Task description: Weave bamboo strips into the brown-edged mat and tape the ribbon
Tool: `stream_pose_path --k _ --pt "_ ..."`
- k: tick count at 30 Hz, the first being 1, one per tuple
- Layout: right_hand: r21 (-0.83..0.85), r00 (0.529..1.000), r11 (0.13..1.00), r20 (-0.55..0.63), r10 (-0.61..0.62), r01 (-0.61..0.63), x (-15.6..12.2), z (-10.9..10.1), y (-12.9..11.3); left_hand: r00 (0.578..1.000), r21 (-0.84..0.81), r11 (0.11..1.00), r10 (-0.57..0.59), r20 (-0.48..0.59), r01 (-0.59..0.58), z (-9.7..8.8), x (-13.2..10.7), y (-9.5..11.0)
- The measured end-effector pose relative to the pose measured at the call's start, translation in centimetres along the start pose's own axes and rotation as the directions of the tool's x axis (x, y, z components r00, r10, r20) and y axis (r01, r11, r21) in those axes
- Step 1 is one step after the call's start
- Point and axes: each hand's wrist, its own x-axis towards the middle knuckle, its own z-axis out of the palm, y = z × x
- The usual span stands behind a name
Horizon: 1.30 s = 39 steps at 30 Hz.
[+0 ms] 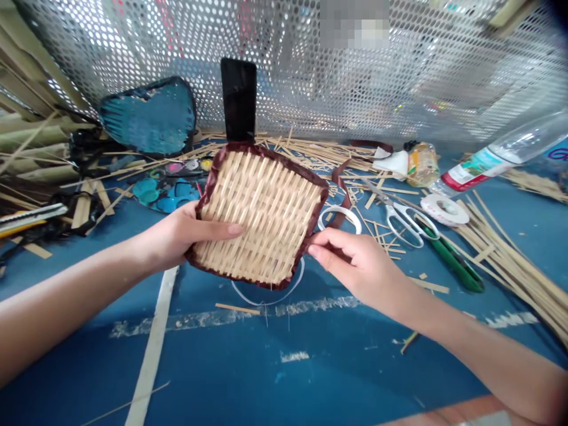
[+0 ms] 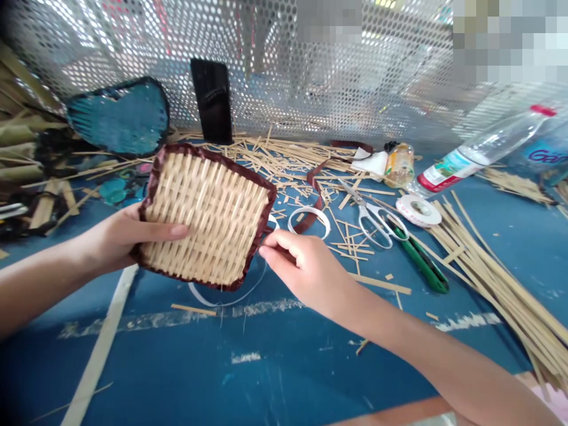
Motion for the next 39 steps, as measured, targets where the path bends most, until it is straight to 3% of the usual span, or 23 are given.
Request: stream_pose_path --k 6,10,16,18,22,27,34,39 --pt "0.031 0.994 0.998 0.099 0.048 -0.051 0.6 -0.6 0.4 0.993 -0.082 0.997 -0.007 -0.119 -0.003 1.5 -0.3 -0.9" --pt "0.047 0.996 0.997 0.068 0.052 -0.055 0.8 -0.7 0.3 0.993 -0.112 0.994 -0.001 -0.114 -0.012 1.6 -0.3 -1.3" --pt "-0.168 0.998 0.985 -0.047 -0.049 0.04 0.0 -0.4 -0.2 0.993 -0.18 0.982 -0.08 -0.091 0.062 1.6 -0.3 -2.5" --pt "-0.117 0.999 0.993 -0.029 -0.032 0.029 -0.1 -0.5 -0.2 0.991 -0.193 0.979 -0.081 -0.108 0.059 1.6 -0.3 -2.9" --pt "0.067 0.998 0.998 0.06 0.014 -0.018 0.4 -0.5 0.5 0.988 -0.135 0.99 -0.064 -0.141 0.045 1.3 -0.1 -3.4" --pt "-0.011 0.996 0.996 0.01 -0.09 0.09 0.8 -0.2 1.5 0.99 -0.078 0.996 -0.047 -0.129 0.037 1.2 -0.2 -3.7" --pt "-0.005 0.997 1.0 0.077 0.006 -0.006 0.6 -0.5 1.2 0.995 -0.083 0.996 -0.028 -0.1 0.02 1.2 -0.2 -3.9" --pt "-0.031 0.997 0.999 0.067 -0.026 0.028 0.8 -0.7 1.4 0.995 -0.022 1.0 -0.012 -0.102 0.009 0.9 0.0 -3.9"
